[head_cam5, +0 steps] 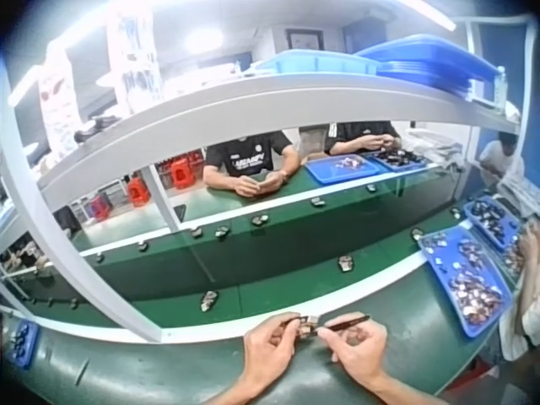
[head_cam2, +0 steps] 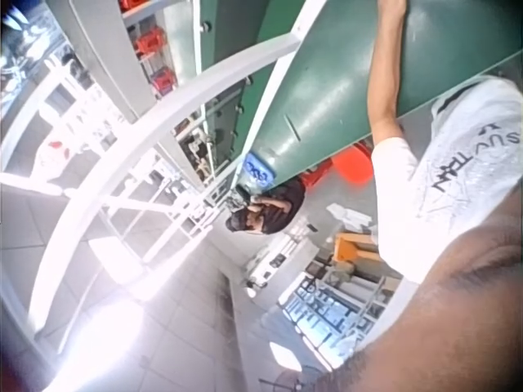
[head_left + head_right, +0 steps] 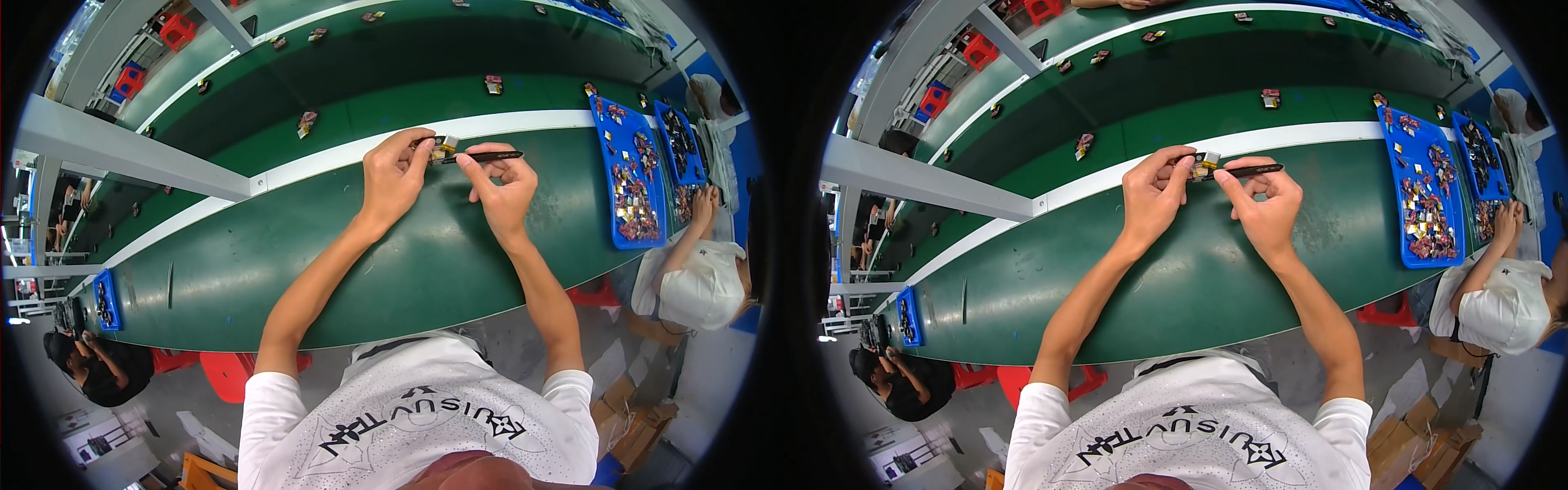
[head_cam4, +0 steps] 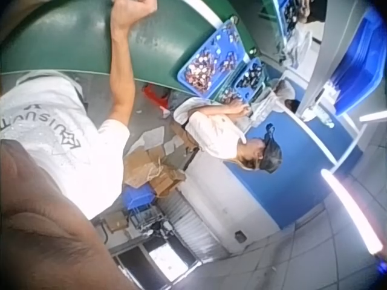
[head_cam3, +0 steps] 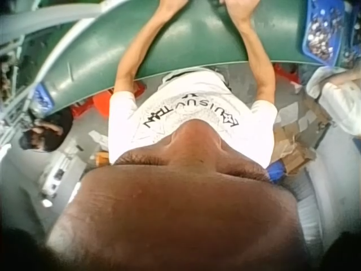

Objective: Assembling small electronic components using tweezers on a production line.

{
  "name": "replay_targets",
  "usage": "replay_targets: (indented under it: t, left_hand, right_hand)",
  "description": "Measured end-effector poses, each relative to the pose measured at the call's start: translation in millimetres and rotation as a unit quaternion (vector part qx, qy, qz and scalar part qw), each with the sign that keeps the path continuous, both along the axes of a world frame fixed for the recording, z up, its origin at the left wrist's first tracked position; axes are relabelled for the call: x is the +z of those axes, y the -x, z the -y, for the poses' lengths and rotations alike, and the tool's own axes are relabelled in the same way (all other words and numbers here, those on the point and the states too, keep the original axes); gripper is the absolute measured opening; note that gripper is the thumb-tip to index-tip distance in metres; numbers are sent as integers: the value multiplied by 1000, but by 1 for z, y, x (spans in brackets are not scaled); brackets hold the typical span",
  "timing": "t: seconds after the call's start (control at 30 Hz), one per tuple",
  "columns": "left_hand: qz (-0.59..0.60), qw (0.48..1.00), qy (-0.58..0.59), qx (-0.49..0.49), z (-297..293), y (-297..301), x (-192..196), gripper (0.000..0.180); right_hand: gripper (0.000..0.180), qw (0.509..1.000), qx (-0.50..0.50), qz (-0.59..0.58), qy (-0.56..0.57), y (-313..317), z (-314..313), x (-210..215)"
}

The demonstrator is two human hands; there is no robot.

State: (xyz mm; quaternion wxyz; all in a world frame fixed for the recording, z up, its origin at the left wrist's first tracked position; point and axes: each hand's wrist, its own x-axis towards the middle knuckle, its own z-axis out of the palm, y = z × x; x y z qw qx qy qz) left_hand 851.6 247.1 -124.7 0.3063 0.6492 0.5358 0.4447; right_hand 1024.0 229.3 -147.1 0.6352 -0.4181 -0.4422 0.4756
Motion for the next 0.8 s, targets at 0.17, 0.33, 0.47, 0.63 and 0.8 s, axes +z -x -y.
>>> replay_targets:
  t: [0.17,0.33,0.47,0.63,0.8]
  left_hand:
    - [-1,1000,-2,0,1,-2,-1,18]
    - [24,1000,12,1,4,-8,1,18]
    - [38,999,38,-9,4,-14,5,19]
    - [39,998,47,-14,4,-14,7,20]
    - [66,993,94,-27,0,-13,5,22]
  right_hand:
    - [16,1000,-7,20,8,0,0,2]
    - [16,1000,3,14,21,-1,-3,-2]
    - [15,994,41,-56,87,-11,-7,-1]
    - [13,986,73,-74,128,-16,-10,1]
    - [11,990,57,-95,86,-16,-11,-1]
